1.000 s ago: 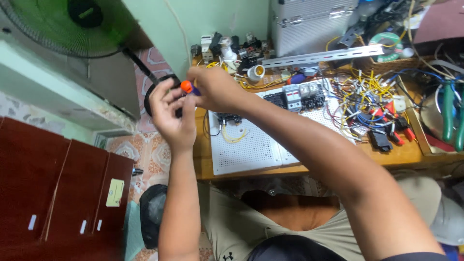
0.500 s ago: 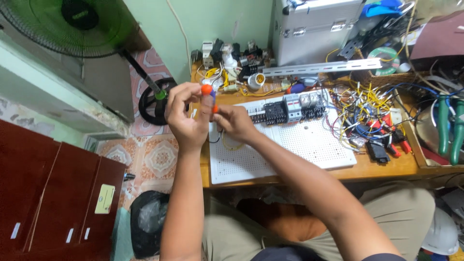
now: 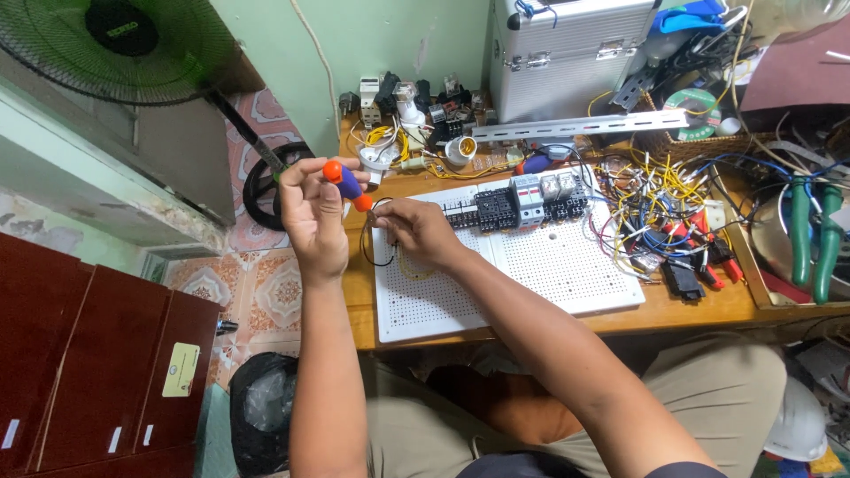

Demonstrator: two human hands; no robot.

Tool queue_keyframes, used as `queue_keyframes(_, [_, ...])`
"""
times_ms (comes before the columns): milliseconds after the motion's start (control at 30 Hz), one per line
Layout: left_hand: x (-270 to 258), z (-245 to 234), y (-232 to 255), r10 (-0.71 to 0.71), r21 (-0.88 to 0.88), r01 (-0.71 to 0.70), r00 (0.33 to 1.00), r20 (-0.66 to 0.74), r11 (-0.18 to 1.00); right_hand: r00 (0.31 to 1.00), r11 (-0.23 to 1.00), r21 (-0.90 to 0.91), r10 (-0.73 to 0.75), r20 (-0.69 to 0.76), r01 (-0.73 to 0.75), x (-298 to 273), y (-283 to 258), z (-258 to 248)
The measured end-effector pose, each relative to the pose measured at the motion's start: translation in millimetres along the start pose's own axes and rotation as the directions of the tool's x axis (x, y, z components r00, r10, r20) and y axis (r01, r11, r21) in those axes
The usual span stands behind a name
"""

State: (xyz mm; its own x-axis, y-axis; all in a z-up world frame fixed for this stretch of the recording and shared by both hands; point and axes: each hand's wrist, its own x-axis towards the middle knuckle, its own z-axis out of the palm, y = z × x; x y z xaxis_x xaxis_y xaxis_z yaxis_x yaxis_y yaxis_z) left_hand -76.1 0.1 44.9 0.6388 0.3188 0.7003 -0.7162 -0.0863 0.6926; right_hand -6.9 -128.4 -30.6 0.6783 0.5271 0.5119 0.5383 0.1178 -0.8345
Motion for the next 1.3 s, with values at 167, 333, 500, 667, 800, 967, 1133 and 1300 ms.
queue_keyframes(167, [0.7,3.5,-13.7,0.117,0.126,-0.108,0.991,-0.07,0.986,1.0,0.999,-0.028,0.025,0.015,-0.025,-5.2,3.0,1.1])
queue_keyframes(333, [2.4,-3.3,-31.9,0.09,0.214,-0.06,0.987,-0.134,0.975,0.999,0.997,-0.066,0.035,-0.016,-0.036,-8.6,9.8,-0.8])
queue_keyframes(500, [5.9,1.6,-26.8,-0.047,-0.105,0.043,0.998,-0.037,0.994,0.998,0.999,-0.012,0.051,0.038,-0.051,-5.1,2.3,-3.4])
queue_keyframes(667, [5.7,5.9,-27.2,0.033,-0.006,-0.034,0.997,-0.065,0.999,0.997,0.997,-0.029,0.073,0.025,-0.072,-5.6,11.2,0.0])
queue_keyframes(800, [5.5,-12.7,-54.4,0.078,0.103,-0.062,0.984,-0.157,0.993,0.999,0.994,-0.097,0.045,-0.005,-0.045,-6.7,10.2,1.0])
queue_keyframes(967, [4.2,-0.8,-44.6,0.003,-0.019,-0.006,0.992,-0.124,1.0,1.0,0.994,-0.11,0.024,0.015,-0.022,-6.4,8.5,-4.6])
queue_keyframes(1133, [5.2,-5.1,-52.7,-0.015,-0.111,0.009,0.999,-0.049,0.994,0.999,0.996,-0.087,-0.016,0.048,0.02,-4.8,-5.5,-9.2])
queue_keyframes(1300, [6.0,8.0,-27.9,-0.007,0.027,0.008,1.0,-0.03,1.0,0.999,0.998,-0.058,-0.026,0.043,0.028,-3.8,0.1,-10.2])
